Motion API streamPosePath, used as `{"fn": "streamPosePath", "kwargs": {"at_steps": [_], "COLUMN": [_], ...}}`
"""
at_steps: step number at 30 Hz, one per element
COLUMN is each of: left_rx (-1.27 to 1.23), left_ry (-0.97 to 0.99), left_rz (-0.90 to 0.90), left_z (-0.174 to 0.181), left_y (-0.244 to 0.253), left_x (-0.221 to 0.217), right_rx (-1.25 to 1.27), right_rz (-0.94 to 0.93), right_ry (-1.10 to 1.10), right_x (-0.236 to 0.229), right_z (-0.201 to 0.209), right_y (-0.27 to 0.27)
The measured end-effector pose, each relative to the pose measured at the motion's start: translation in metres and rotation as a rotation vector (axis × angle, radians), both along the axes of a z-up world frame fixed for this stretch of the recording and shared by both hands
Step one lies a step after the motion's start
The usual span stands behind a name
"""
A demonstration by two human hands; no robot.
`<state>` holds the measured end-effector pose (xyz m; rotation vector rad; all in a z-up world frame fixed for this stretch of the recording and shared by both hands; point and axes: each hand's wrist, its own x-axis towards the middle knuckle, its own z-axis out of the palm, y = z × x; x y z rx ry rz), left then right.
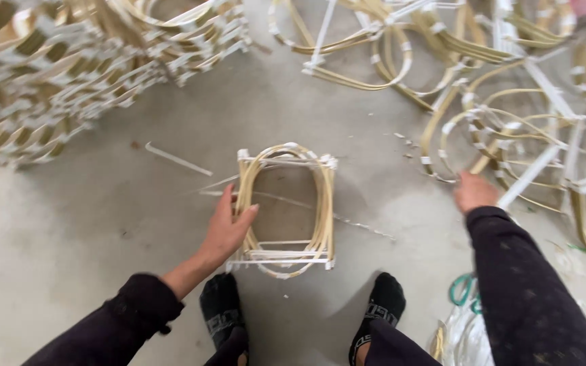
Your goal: The person is manually assembling circular bamboo and plastic frames for lanterns or furniture, using glue and scissors for trimming.
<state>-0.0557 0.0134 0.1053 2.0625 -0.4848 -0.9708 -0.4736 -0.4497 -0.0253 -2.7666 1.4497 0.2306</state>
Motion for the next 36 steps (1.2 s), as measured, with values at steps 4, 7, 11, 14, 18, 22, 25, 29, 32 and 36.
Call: {"fn": "streamPosePath", "kwargs": {"at_steps": [4,7,11,14,18,22,25,29,32,36], "left_rx": [-0.077,-0.092,-0.126,-0.216,-0.384,-0.399,-0.444,-0.416,-0.405,-0.283], "left_ry": [-0.031,-0.088,-0.031,-0.020,0.205,0.549,0.578,0.414,0.276,-0.065], "left_rz": [0.025,0.019,0.069,0.153,0.351,0.390,0.259,0.122,0.066,-0.027], "left_z": [-0.023,-0.022,-0.005,0.003,0.018,0.071,0.076,0.051,0.024,0.029], "left_y": [0.005,0.003,0.002,-0.004,-0.007,-0.003,0.000,0.000,0.000,-0.002], "left_x": [-0.001,-0.001,0.005,0.015,0.037,0.047,0.046,0.042,0.038,0.034], "right_rx": [-0.001,0.098,0.402,0.474,0.510,0.487,0.345,0.414,0.387,0.346], "right_rz": [0.060,-0.023,0.065,0.218,0.722,0.885,1.087,1.027,0.967,0.236], "right_ry": [-0.021,-0.366,-1.000,-1.127,-0.874,-0.754,-0.625,-0.536,-0.534,-0.505], "right_x": [0.024,0.060,0.111,0.130,0.162,0.189,0.196,0.195,0.183,0.153], "right_z": [0.077,0.144,0.246,0.275,0.283,0.267,0.251,0.238,0.221,0.177], "right_y": [0.043,0.085,0.149,0.183,0.218,0.239,0.246,0.247,0.232,0.168]}}
